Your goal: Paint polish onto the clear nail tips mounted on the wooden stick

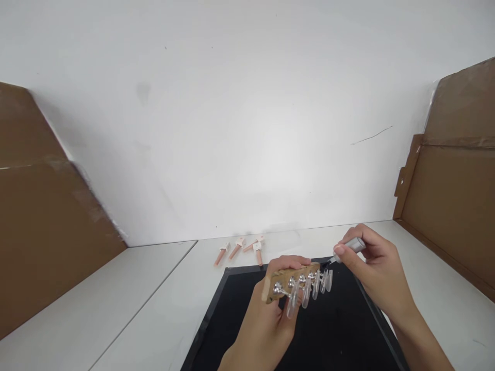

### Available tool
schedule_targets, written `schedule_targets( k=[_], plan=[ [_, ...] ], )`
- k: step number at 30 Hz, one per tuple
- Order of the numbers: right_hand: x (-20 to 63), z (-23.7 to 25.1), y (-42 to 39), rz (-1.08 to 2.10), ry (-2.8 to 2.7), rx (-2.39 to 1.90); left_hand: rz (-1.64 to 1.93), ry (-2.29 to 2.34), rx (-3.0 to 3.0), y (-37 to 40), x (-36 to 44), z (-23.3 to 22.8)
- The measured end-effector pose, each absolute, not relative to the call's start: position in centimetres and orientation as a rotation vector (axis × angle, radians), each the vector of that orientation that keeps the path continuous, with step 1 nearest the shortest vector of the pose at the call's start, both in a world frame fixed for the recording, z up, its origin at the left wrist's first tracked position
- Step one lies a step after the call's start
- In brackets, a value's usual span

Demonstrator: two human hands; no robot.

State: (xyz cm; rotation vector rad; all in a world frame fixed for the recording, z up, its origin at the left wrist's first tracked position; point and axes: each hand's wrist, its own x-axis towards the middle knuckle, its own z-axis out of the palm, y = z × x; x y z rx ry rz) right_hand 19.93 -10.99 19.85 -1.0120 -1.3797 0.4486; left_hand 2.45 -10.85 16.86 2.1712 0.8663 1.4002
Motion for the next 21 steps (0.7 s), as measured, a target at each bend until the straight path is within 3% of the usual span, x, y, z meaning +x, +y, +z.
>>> schedule_targets(
  k=[6,14,21],
  plan=[
    [20.02,19.78,-10.96,0.412,-1.337,-0.979,1.438,0.863,2.183,-10.58,2.05,16.67],
    [20.17,20.4,-11.37,0.6,-1.526,-0.887,1.424,0.858,2.133,-10.29,2.39,16.96],
    [20.03,20.19,-11.23,0.5,-1.482,-0.954,1.416,0.861,2.091,-10.81,2.58,17.17]
  ],
)
